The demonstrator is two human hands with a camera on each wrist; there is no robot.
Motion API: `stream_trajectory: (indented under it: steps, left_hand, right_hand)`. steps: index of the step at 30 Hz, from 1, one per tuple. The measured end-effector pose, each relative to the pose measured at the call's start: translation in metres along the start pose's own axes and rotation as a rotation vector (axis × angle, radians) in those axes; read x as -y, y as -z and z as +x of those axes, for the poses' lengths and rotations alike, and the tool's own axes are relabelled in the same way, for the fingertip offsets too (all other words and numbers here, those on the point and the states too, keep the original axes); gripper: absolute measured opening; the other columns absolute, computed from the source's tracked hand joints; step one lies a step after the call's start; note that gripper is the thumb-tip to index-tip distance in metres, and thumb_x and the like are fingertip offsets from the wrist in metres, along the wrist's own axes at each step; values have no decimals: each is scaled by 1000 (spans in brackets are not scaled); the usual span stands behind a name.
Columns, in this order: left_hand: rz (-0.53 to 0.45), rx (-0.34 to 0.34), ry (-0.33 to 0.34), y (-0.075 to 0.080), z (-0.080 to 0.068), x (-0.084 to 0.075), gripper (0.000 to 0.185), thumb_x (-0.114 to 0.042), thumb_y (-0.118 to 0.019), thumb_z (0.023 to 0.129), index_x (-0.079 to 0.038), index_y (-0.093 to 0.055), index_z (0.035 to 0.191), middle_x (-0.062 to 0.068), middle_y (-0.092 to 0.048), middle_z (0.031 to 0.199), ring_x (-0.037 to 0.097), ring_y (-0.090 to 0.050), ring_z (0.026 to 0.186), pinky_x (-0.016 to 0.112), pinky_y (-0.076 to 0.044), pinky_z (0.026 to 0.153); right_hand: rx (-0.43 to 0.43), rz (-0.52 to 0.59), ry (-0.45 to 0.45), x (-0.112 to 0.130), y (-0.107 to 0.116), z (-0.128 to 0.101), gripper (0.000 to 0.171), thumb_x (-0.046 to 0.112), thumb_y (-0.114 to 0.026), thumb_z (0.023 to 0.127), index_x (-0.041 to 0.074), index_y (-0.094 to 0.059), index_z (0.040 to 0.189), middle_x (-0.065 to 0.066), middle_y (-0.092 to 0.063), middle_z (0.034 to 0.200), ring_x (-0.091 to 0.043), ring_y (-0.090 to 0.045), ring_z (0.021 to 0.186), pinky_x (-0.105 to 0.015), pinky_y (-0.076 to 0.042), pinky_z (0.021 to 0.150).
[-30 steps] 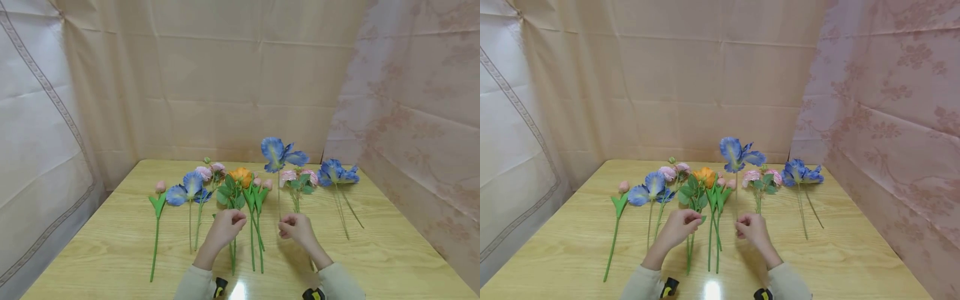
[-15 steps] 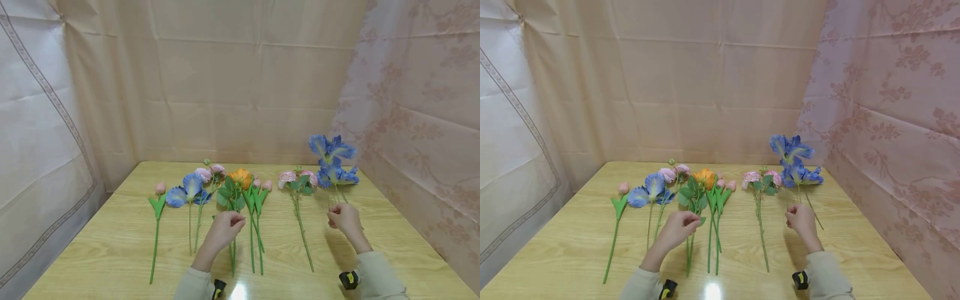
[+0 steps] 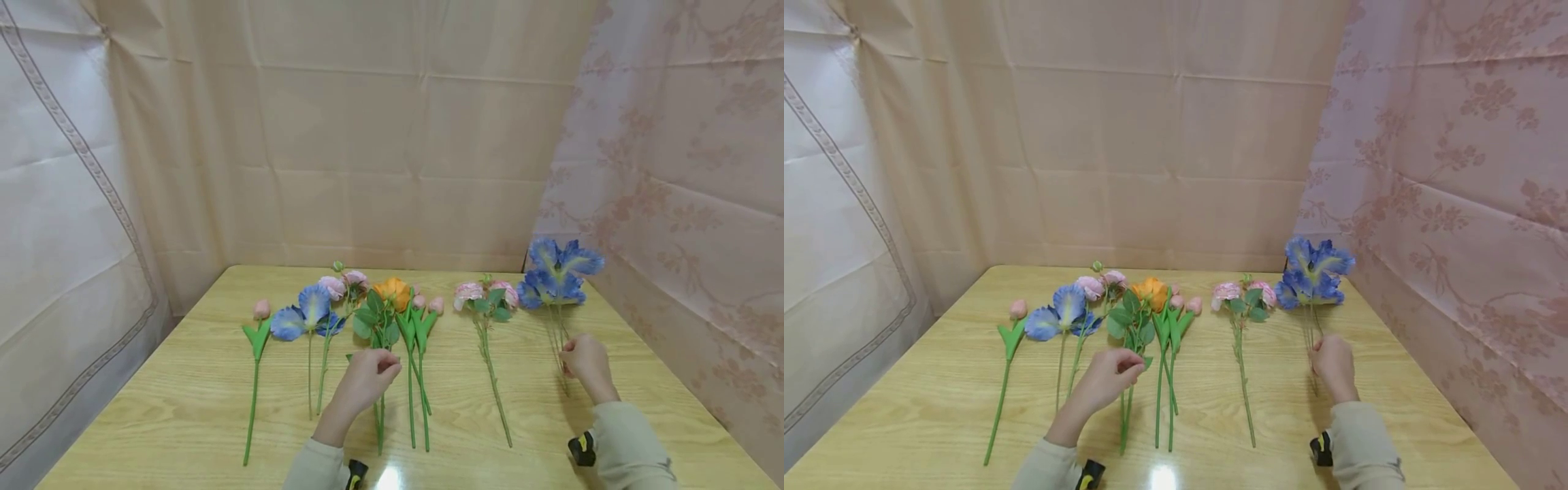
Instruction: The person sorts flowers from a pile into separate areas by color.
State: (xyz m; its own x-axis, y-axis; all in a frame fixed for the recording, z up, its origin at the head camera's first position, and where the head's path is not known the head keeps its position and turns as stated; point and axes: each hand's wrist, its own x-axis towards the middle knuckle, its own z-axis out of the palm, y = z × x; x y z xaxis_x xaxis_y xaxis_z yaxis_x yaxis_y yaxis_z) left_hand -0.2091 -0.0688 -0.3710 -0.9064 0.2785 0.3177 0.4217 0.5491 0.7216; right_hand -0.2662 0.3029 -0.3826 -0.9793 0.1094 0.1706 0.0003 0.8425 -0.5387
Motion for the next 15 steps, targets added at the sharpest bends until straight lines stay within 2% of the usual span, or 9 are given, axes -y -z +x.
stream_trajectory:
  steps: [5,10,15]
  left_hand:
    - [17,12,11,-1,1,2,11,-8,-58,86,0,-65,90,5,-63,84,15,-56,74,26,-46,63]
    - [22,28,17,-3,2,5,12,-9,-57,87,-1,-65,89,4,-62,83,13,-55,72,25,-45,62]
    - [40,36,7,-3,2,6,12,-9,-57,87,-1,-65,88,2,-61,79,11,-53,69,23,-44,59]
  right_hand:
    - [40,11,-28,-6,-5,3,13,-6,-48,73,-8,-57,65,-6,-54,48,-18,-55,41,-34,-48,46]
    - [66,21,-54,-11,-8,4,13,-6,-49,71,-5,-55,59,-3,-49,43,-18,-54,38,-29,-46,41]
    - [112,56,-86,-12,-9,3,14,-5,-50,74,-7,-55,61,-6,-51,46,-18,-54,40,-30,-47,41]
